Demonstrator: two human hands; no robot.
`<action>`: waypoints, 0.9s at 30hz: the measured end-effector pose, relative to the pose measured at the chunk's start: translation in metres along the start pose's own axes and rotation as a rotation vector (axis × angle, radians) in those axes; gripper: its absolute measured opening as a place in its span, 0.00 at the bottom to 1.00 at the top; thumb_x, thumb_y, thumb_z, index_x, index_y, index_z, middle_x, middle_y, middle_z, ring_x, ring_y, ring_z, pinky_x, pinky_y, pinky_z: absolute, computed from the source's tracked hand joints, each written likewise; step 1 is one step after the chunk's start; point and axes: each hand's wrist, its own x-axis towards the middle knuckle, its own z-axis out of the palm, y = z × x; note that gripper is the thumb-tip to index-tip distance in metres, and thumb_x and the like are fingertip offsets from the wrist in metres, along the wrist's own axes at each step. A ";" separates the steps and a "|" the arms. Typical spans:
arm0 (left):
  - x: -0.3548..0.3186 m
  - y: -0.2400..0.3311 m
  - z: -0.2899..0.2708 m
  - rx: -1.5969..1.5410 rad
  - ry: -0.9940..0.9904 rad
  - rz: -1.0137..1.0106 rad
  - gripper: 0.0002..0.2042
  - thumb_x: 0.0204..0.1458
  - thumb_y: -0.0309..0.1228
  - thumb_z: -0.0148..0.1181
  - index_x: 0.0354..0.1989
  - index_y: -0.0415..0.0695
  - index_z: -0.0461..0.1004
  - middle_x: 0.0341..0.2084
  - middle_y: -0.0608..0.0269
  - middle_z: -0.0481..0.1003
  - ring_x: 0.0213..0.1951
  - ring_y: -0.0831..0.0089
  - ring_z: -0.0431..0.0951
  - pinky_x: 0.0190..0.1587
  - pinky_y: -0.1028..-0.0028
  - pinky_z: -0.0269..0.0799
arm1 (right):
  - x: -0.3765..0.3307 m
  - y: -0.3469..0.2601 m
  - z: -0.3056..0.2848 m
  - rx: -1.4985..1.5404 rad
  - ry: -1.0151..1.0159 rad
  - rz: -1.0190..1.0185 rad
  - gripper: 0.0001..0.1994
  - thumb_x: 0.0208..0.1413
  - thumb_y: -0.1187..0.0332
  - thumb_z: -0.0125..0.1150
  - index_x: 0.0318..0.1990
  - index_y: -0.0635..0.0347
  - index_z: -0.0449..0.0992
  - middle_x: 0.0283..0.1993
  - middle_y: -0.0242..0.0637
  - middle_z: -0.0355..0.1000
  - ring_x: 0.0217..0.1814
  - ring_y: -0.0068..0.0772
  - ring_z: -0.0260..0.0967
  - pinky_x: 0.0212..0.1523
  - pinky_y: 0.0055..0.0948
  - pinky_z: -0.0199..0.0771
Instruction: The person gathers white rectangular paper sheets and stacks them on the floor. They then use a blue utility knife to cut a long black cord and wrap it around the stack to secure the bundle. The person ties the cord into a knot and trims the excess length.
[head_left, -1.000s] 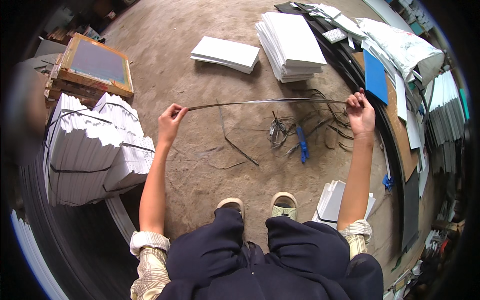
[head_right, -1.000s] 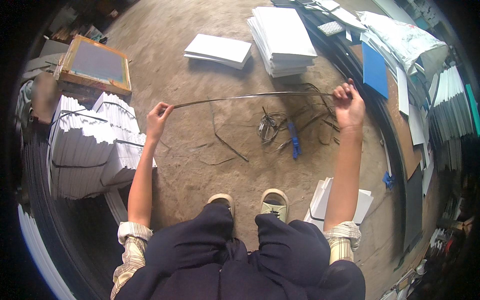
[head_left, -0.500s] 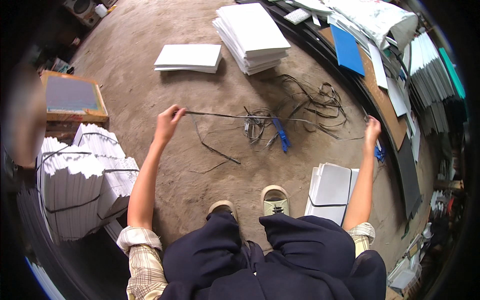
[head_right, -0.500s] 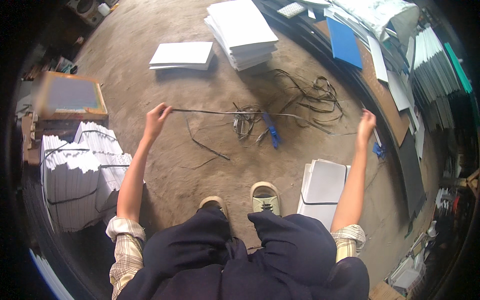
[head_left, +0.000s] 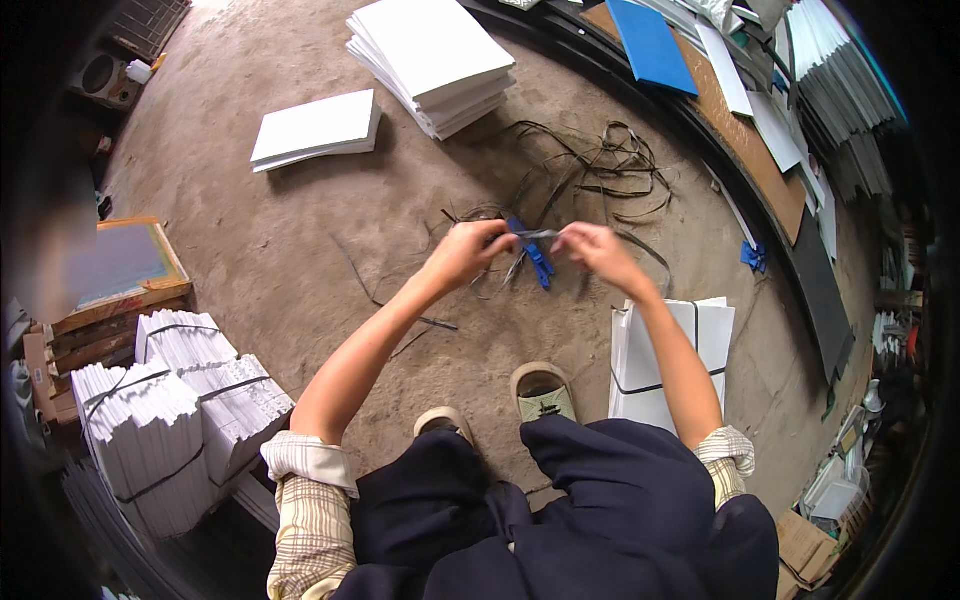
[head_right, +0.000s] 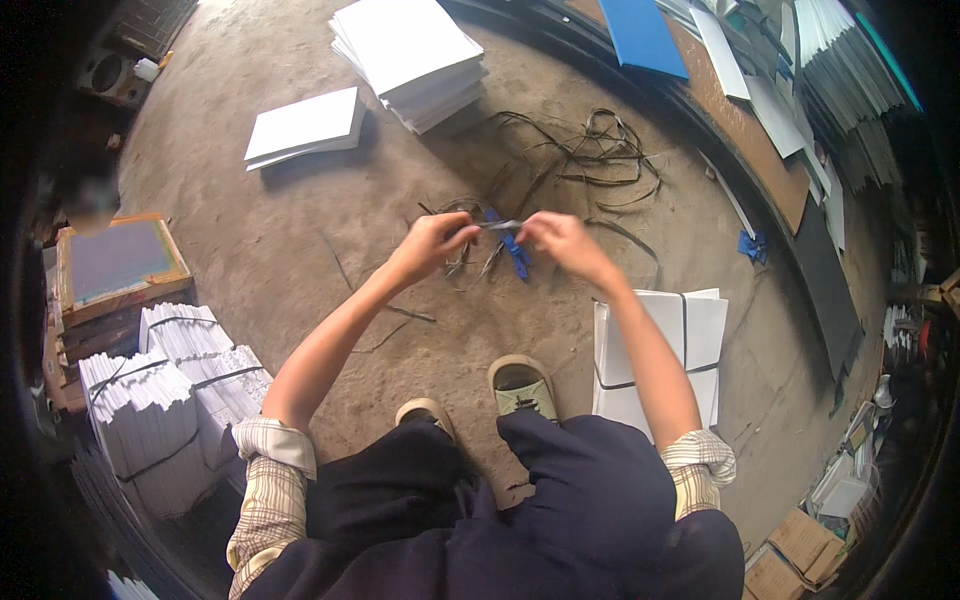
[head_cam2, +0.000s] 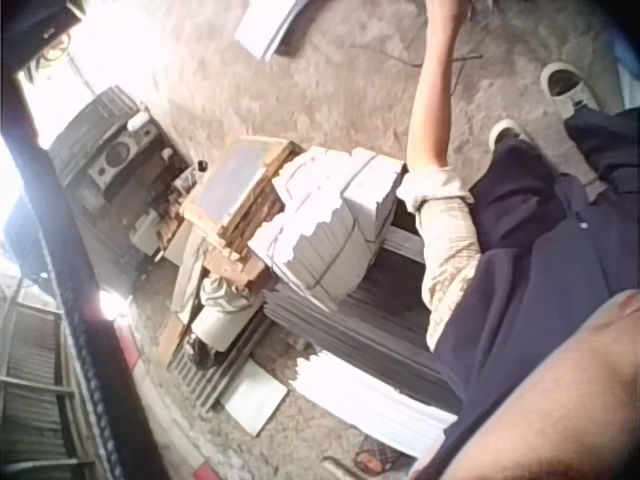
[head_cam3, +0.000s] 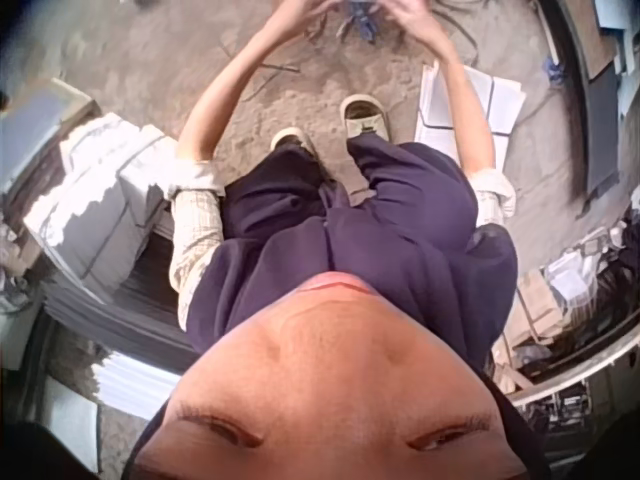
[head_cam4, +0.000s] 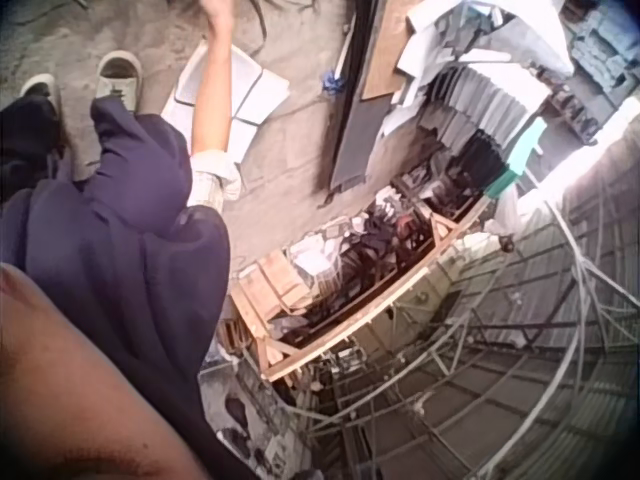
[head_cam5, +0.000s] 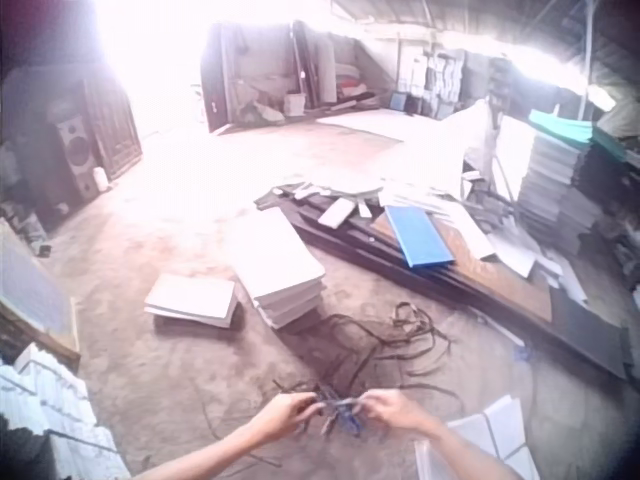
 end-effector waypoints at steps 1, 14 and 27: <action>-0.004 -0.014 -0.004 -0.048 0.033 -0.042 0.11 0.52 0.35 0.53 0.31 0.38 0.71 0.21 0.51 0.72 0.25 0.64 0.74 0.29 0.69 0.67 | -0.001 0.010 -0.017 -0.029 0.103 0.044 0.14 0.58 0.60 0.47 0.37 0.62 0.73 0.33 0.31 0.73 0.33 0.20 0.65 0.35 0.22 0.66; 0.093 -0.061 0.085 0.683 0.440 -0.040 0.25 0.38 0.47 0.62 0.39 0.41 0.68 0.38 0.55 0.64 0.43 0.59 0.63 0.41 0.62 0.60 | -0.144 0.140 -0.190 -0.425 1.005 0.485 0.12 0.54 0.62 0.47 0.27 0.60 0.73 0.16 0.33 0.65 0.18 0.24 0.62 0.22 0.28 0.61; 0.110 -0.074 0.067 -0.140 0.588 -0.305 0.12 0.56 0.33 0.45 0.39 0.37 0.57 0.25 0.40 0.71 0.27 0.44 0.72 0.29 0.56 0.64 | -0.128 0.076 -0.140 -0.288 0.869 0.247 0.12 0.56 0.66 0.46 0.29 0.65 0.72 0.22 0.34 0.69 0.25 0.22 0.66 0.30 0.23 0.65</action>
